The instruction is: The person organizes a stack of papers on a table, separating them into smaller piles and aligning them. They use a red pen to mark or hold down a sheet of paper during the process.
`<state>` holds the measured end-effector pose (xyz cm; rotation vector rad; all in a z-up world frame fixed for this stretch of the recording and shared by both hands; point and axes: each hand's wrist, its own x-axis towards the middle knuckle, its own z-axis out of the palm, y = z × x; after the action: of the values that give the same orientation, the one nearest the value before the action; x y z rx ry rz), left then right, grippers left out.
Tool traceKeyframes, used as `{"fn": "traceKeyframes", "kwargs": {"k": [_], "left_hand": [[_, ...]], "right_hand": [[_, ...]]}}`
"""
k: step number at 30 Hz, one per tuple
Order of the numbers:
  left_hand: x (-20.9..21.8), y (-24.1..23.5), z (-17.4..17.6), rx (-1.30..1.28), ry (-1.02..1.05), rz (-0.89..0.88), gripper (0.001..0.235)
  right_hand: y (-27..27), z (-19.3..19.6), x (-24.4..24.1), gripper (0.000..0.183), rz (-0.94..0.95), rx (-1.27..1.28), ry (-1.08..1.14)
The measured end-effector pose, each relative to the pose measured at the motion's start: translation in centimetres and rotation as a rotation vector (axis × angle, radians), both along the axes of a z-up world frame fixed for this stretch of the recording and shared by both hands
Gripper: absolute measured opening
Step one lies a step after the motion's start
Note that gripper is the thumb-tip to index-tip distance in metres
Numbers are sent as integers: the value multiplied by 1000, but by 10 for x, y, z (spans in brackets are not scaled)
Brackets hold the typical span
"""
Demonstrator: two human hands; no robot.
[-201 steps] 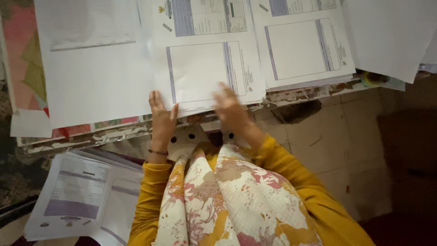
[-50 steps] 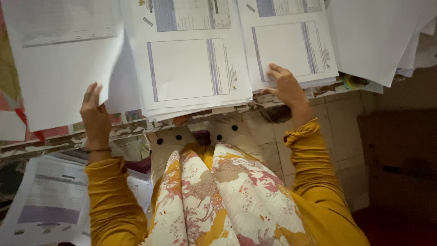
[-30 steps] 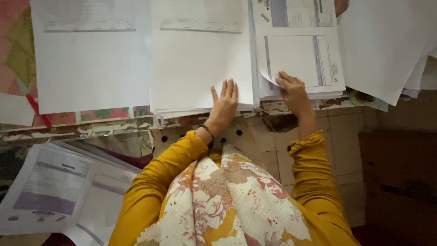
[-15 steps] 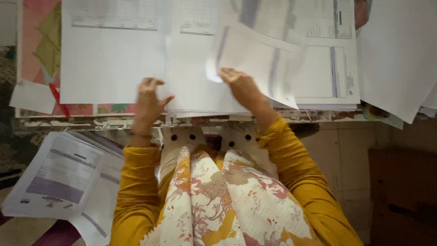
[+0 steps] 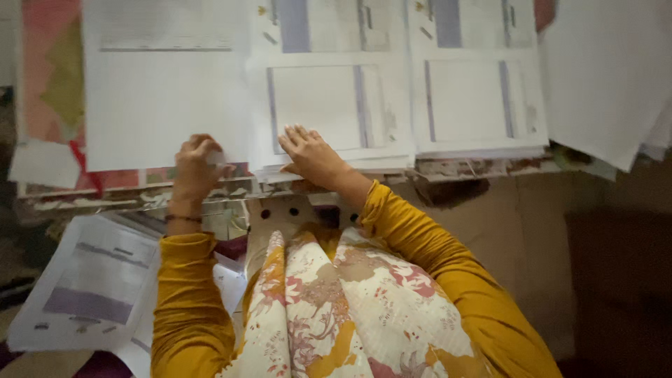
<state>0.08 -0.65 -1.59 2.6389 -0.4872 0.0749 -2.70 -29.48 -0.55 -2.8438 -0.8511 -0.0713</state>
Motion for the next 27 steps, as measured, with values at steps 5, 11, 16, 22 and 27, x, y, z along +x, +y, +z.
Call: {"fn": "traceKeyframes", "kwargs": {"k": [5,11,16,22,27], "left_hand": [[3,5,3,-99,9,-56,39],[8,7,5,-42,36,-54,40],[14,7,16,-118,84,-67,33],[7,0,19,-16,39,-31,39],[18,3,25,-30,159,-75,28]], "right_hand": [[-103,26,-18,62,-119,351,202],[-256,49,-56,53,-337,310,149],[-295,47,-64,62,-427,163,236],[-302,39,-61,56,-410,5,183],[-309,30,-54,38,-433,-104,158]]}}
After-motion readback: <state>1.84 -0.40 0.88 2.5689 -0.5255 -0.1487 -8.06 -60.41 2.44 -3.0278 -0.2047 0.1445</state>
